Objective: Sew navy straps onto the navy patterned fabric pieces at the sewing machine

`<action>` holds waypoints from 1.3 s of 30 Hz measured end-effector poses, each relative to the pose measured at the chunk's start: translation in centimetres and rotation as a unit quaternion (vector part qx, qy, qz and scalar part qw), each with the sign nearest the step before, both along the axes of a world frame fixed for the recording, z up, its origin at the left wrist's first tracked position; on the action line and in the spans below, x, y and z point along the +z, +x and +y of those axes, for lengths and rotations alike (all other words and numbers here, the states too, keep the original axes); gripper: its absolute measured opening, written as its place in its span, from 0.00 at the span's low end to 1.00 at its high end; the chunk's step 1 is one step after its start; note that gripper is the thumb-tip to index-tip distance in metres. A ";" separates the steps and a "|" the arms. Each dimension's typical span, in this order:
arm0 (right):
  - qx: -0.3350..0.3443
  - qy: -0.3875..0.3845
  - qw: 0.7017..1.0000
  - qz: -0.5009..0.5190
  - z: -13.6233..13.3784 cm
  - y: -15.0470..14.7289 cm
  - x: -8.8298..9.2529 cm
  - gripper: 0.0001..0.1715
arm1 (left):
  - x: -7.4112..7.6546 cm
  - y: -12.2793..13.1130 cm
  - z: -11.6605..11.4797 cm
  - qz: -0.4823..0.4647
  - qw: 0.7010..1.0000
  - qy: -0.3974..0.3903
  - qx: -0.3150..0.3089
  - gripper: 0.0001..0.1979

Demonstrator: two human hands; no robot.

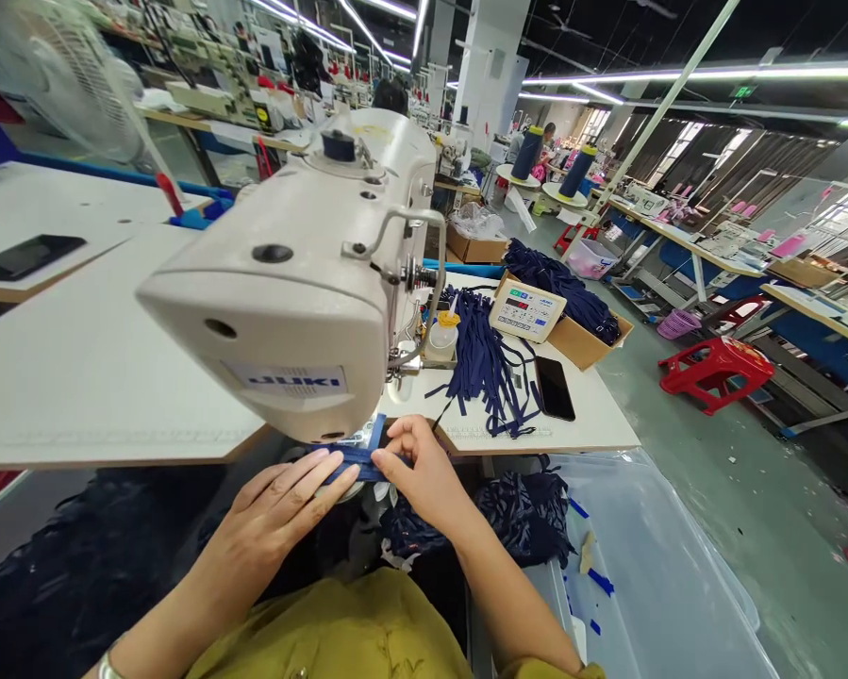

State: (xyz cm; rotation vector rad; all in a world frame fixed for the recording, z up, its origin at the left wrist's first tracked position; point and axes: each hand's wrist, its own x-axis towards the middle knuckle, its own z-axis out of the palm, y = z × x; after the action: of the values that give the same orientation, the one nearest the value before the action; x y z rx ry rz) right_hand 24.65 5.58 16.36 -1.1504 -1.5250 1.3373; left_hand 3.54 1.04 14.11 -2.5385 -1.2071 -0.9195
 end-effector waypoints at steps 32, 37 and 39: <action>0.016 0.232 0.948 -0.219 0.8 -1.7 0.6 0.12 | -0.5 1.7 -1.1 0.012 0.991 0.024 0.129 0.23; -0.004 0.236 0.946 -0.223 0.9 -1.9 0.2 0.13 | -0.3 2.2 -1.3 0.008 0.989 0.016 0.150 0.23; -0.009 0.239 0.945 -0.224 1.0 -2.0 0.0 0.13 | -0.2 2.3 -1.4 0.007 0.988 0.014 0.157 0.23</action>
State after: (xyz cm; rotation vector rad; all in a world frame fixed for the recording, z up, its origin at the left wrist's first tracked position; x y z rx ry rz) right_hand 22.67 6.62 16.38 -1.1844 -2.0150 0.6456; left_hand 5.85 -0.32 13.90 -2.2387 -1.5197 -0.8347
